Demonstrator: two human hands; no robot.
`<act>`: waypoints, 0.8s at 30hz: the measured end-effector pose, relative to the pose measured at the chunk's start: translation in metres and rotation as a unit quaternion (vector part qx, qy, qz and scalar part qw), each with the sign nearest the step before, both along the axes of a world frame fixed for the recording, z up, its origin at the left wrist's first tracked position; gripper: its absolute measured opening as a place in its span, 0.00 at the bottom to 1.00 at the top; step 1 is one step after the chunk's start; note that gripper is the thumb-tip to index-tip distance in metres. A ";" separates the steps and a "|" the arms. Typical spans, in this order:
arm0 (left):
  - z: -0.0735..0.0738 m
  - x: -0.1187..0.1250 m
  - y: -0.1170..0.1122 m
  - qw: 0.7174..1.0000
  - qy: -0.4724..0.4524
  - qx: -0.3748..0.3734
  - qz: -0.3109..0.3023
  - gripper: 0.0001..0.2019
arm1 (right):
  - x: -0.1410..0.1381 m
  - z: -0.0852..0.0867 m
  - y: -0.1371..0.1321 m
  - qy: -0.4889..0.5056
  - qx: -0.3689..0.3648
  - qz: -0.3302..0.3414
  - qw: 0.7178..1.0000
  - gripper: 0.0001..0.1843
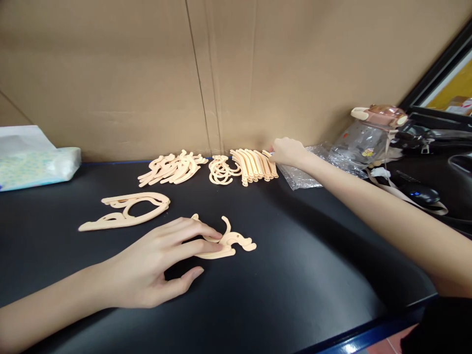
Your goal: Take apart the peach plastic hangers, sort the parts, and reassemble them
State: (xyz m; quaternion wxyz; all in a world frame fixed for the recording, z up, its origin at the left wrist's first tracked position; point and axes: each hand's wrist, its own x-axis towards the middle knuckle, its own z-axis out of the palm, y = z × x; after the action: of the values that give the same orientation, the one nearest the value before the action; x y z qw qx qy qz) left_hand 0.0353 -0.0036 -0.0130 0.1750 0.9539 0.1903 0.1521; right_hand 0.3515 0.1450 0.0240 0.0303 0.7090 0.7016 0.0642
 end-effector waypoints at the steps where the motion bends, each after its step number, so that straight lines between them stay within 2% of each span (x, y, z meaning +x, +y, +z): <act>1: 0.000 0.000 0.000 1.000 -0.001 0.001 0.000 0.20 | 0.000 0.000 0.001 0.001 -0.002 0.001 1.000 0.22; 18: -0.001 -0.001 0.000 1.000 0.007 0.007 0.002 0.19 | 0.005 0.002 0.015 0.069 -0.060 -0.002 0.996 0.11; 24: -0.002 -0.001 0.000 1.000 0.001 0.010 0.004 0.19 | 0.009 0.001 0.018 0.058 -0.035 0.018 0.998 0.06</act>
State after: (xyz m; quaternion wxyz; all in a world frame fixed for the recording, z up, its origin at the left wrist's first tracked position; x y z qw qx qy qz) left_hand 0.0341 -0.0040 -0.0150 0.1649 0.9550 0.1925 0.1542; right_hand 0.3604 0.1634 0.0248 0.0126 0.6976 0.7164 -0.0012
